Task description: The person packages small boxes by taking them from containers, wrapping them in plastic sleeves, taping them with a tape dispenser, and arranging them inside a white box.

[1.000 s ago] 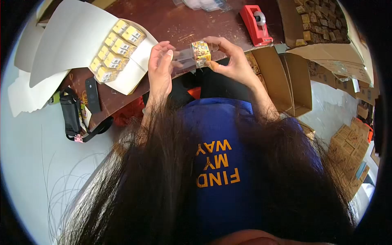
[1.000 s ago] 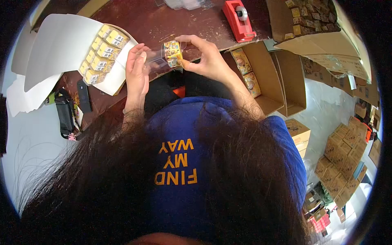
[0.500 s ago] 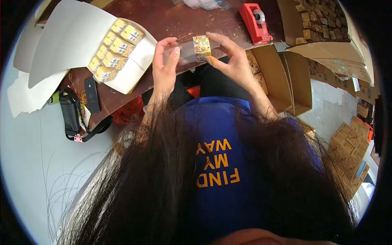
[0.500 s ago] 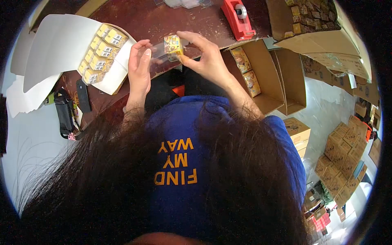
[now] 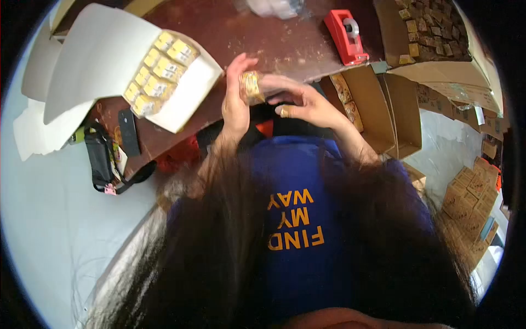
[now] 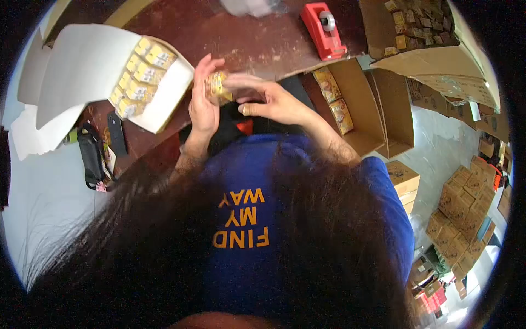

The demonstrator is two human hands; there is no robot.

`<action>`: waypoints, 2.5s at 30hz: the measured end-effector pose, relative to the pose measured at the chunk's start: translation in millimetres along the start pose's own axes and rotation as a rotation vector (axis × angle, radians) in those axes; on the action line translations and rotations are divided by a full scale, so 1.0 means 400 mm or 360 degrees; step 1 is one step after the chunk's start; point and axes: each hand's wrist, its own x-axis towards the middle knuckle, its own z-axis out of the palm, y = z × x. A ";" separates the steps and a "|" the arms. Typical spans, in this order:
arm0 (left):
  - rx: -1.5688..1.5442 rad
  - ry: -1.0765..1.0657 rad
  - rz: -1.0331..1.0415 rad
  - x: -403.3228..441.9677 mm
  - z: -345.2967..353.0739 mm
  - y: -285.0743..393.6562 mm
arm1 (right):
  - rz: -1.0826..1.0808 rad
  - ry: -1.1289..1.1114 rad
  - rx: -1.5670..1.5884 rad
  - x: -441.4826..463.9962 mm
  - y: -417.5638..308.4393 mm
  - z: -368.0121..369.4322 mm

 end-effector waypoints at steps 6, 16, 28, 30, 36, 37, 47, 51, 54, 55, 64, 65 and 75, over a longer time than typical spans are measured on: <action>0.0029 -0.0820 -0.0960 0.053 -0.109 0.035 | 0.0259 -0.0753 -0.0763 0.094 -0.103 -0.135; 0.1424 -0.0057 0.0217 0.194 -0.079 -0.156 | -0.0121 0.0461 -0.1790 0.582 -0.158 -0.637; 0.1718 -0.0030 0.0469 0.223 -0.078 -0.162 | 0.0194 0.1391 -0.2354 1.042 0.011 -0.924; 0.1702 -0.0018 0.0442 0.224 -0.078 -0.157 | 0.0297 0.1370 -0.2402 1.057 0.020 -0.910; 0.1686 -0.0006 0.0419 0.225 -0.067 -0.144 | -0.0057 0.1473 -0.0903 0.909 -0.078 -0.744; 0.1661 -0.0011 0.0405 0.223 -0.071 -0.153 | -0.0038 0.1477 -0.0926 0.863 -0.078 -0.680; 0.1719 -0.0081 0.0659 0.222 -0.091 -0.175 | -0.0494 0.0786 0.0248 0.458 0.096 -0.372; 0.1716 -0.0175 0.0721 0.176 -0.103 -0.173 | -0.0584 0.0819 -0.0656 0.294 0.145 -0.270; 0.1698 -0.0307 0.0713 0.152 -0.107 -0.161 | -0.0657 0.0874 -0.1642 0.207 0.188 -0.248; 0.1698 -0.0313 0.0707 0.147 -0.106 -0.163 | -0.0650 0.0877 -0.1640 0.199 0.184 -0.240; 0.1644 -0.0340 0.0687 0.138 -0.105 -0.154 | -0.0317 0.0517 -0.1727 0.258 0.115 -0.275; 0.1651 -0.0333 0.0673 0.137 -0.112 -0.156 | -0.0311 0.0506 -0.1716 0.256 0.091 -0.262; 0.1586 -0.0349 0.0596 0.149 -0.119 -0.158 | -0.1015 0.0049 -0.1794 0.173 0.025 -0.144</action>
